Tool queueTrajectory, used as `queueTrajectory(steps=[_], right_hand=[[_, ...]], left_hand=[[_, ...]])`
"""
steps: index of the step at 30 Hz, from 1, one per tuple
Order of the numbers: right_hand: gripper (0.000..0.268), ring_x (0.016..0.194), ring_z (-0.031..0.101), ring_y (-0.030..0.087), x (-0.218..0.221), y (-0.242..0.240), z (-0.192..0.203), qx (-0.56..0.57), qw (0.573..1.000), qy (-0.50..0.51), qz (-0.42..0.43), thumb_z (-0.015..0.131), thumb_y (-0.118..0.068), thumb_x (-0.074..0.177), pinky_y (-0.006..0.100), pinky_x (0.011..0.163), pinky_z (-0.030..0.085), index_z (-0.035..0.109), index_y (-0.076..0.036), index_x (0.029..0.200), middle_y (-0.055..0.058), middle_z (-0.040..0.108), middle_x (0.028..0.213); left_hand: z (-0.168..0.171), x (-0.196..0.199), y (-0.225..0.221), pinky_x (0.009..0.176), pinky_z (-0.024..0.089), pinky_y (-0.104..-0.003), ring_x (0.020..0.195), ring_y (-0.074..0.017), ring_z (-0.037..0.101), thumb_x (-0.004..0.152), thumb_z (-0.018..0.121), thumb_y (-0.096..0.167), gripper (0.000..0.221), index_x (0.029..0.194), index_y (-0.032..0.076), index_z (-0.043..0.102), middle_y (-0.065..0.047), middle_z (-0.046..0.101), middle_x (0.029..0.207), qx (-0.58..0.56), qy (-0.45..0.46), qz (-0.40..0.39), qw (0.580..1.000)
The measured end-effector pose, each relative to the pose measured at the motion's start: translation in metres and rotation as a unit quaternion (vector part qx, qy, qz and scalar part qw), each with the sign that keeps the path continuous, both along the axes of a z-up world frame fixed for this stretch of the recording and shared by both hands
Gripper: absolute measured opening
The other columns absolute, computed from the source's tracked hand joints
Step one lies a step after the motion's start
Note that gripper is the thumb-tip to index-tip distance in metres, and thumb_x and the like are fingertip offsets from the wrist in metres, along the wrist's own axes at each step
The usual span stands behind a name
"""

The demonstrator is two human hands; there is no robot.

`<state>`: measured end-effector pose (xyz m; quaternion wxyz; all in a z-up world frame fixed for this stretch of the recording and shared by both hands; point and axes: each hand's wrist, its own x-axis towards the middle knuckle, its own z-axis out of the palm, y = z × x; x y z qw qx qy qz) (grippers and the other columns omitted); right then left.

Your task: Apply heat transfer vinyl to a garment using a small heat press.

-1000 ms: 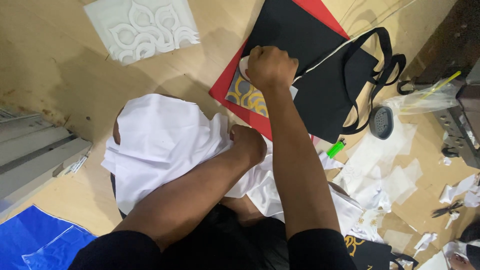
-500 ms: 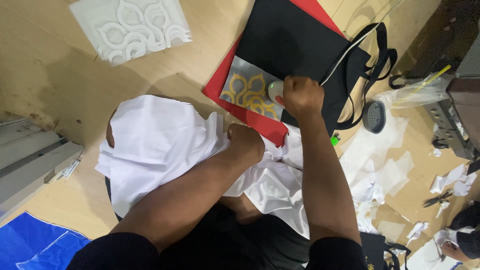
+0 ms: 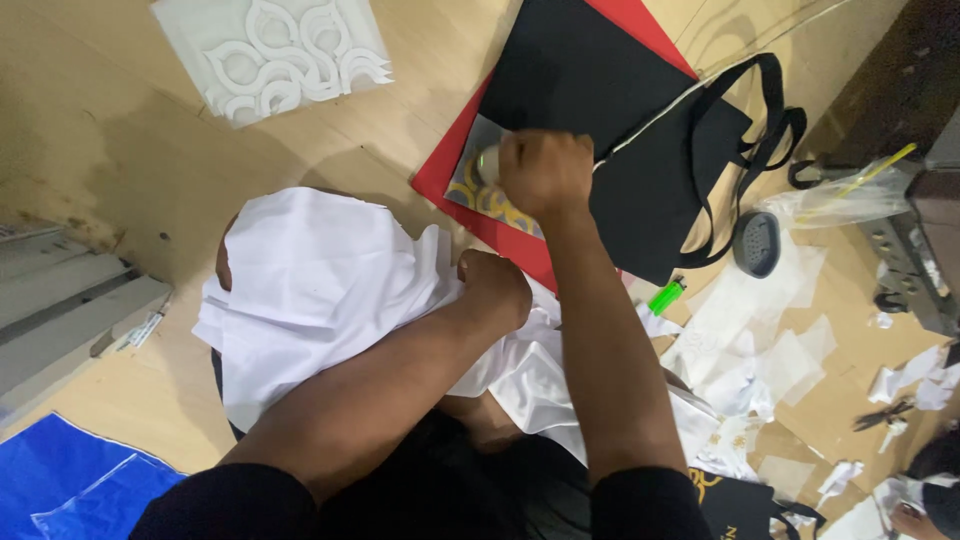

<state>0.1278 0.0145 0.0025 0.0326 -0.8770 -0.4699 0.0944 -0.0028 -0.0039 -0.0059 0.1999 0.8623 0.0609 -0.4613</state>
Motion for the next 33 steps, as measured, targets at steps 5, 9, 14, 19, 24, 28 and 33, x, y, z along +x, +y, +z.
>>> queueTrajectory(steps=[5, 9, 14, 19, 24, 28, 33], right_hand=[[0.041, 0.057, 0.068, 0.032, -0.016, 0.039, -0.01, 0.026, 0.988, 0.072, -0.137, 0.051, -0.033, 0.096, 0.05, 0.073, 0.047, 0.074, -0.015, 0.069, 0.012, 0.069, 0.062], [0.039, 0.054, 0.065, 0.032, -0.036, 0.033, -0.019, 0.041, 0.997, -0.032, 0.05, 0.056, -0.029, 0.091, 0.051, 0.051, 0.045, 0.071, -0.013, 0.059, 0.01, 0.068, 0.06], [0.046, 0.052, 0.063, 0.031, -0.04, 0.03, 0.004, -0.009, 0.998, 0.046, 0.035, 0.052, -0.032, 0.096, 0.05, 0.061, 0.044, 0.069, -0.012, 0.059, 0.01, 0.066, 0.057], [0.045, 0.055, 0.062, 0.03, -0.045, 0.015, 0.003, -0.021, 0.997, 0.066, 0.035, 0.051, -0.035, 0.094, 0.05, 0.063, 0.043, 0.068, -0.011, 0.06, 0.009, 0.067, 0.061], [0.035, 0.059, 0.065, 0.031, -0.039, -0.009, 0.01, -0.028, 0.998, 0.001, 0.061, 0.051, -0.03, 0.09, 0.05, 0.065, 0.044, 0.071, -0.014, 0.066, 0.01, 0.07, 0.064], [0.038, 0.056, 0.067, 0.032, -0.025, -0.048, 0.017, -0.087, 0.994, 0.069, -0.017, 0.05, -0.033, 0.093, 0.052, 0.069, 0.045, 0.072, -0.015, 0.067, 0.013, 0.07, 0.06], [0.034, 0.061, 0.067, 0.038, -0.009, -0.112, 0.01, 0.011, 0.996, 0.004, -0.087, 0.057, -0.028, 0.092, 0.052, 0.072, 0.052, 0.072, -0.012, 0.065, 0.015, 0.07, 0.067]], left_hand=[[0.008, 0.0, 0.006, 0.06, 0.038, -0.039, 0.081, -0.0192, 0.069, 0.08, 0.073, 0.017, 0.019, 0.099, 0.019, 0.078, 0.001, 0.074, 0.091, -0.003, -0.008, -0.003, 1.0], [0.008, 0.0, 0.006, 0.058, 0.038, -0.039, 0.077, -0.0193, 0.069, 0.078, 0.074, 0.016, 0.019, 0.097, 0.018, 0.077, 0.0, 0.074, 0.088, -0.014, -0.016, -0.003, 1.0], [-0.001, -0.002, 0.001, 0.059, 0.039, -0.041, 0.079, -0.0195, 0.069, 0.081, 0.071, 0.019, 0.017, 0.097, 0.017, 0.078, -0.001, 0.074, 0.089, -0.016, -0.037, 0.013, 0.999], [-0.003, -0.006, 0.001, 0.065, 0.041, -0.045, 0.088, -0.024, 0.07, 0.084, 0.069, 0.021, 0.02, 0.103, 0.015, 0.076, -0.005, 0.076, 0.099, -0.005, -0.052, 0.017, 0.998], [-0.003, -0.008, 0.006, 0.066, 0.043, -0.047, 0.096, -0.0276, 0.066, 0.085, 0.068, 0.023, 0.03, 0.112, 0.011, 0.071, -0.011, 0.069, 0.111, 0.031, -0.072, 0.049, 0.996], [0.0, -0.008, 0.004, 0.067, 0.044, -0.048, 0.101, -0.0293, 0.064, 0.086, 0.067, 0.025, 0.035, 0.117, 0.009, 0.068, -0.013, 0.066, 0.117, 0.045, -0.084, 0.051, 0.994], [0.005, -0.005, 0.003, 0.069, 0.047, -0.049, 0.109, -0.0329, 0.06, 0.087, 0.066, 0.027, 0.045, 0.127, 0.005, 0.064, -0.018, 0.06, 0.129, 0.076, -0.114, 0.062, 0.989]])
